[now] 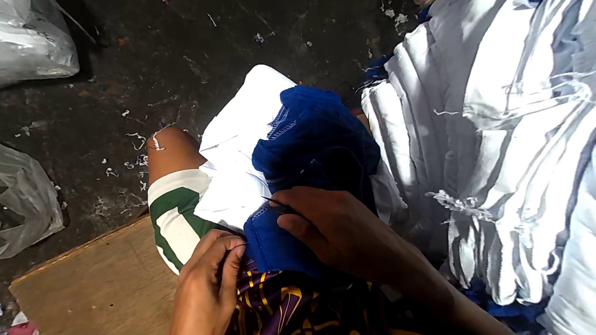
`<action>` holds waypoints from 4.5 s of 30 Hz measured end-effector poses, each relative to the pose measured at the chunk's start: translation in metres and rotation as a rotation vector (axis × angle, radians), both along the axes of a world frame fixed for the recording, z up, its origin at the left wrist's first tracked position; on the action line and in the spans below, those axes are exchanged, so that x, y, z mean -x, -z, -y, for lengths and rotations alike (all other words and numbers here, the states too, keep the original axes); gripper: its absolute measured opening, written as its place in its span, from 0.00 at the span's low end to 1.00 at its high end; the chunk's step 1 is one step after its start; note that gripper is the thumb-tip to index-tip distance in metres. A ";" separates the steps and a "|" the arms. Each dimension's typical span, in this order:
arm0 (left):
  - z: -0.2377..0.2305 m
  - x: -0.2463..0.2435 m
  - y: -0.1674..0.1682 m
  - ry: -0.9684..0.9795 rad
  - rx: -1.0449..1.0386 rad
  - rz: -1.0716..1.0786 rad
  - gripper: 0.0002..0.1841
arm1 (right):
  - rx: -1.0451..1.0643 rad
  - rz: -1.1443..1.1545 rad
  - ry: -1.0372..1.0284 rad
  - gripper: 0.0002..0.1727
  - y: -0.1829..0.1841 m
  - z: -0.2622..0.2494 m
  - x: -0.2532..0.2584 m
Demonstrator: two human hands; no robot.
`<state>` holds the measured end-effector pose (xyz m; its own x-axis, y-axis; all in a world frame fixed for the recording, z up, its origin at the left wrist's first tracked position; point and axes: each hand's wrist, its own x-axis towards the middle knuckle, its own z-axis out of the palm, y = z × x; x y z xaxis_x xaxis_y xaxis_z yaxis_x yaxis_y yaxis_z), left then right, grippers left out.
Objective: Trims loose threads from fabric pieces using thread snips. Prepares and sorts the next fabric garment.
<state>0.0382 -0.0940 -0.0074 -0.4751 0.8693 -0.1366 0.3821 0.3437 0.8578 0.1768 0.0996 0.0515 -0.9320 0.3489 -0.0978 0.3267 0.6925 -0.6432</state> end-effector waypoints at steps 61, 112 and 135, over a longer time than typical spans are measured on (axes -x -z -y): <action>-0.009 -0.003 -0.006 0.046 0.073 -0.089 0.16 | -0.129 0.033 -0.138 0.15 0.000 0.010 0.002; -0.038 0.000 -0.009 0.036 -0.195 0.177 0.07 | 0.009 -0.196 0.341 0.05 0.012 0.046 0.002; -0.035 0.004 -0.004 -0.044 -0.207 0.165 0.01 | 0.107 -0.152 0.321 0.05 0.020 0.043 0.006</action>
<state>0.0341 -0.0588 -0.0038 -0.4993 0.8656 -0.0372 0.2198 0.1681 0.9609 0.1711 0.0571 0.0319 -0.7837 0.6208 -0.0181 0.4111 0.4967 -0.7644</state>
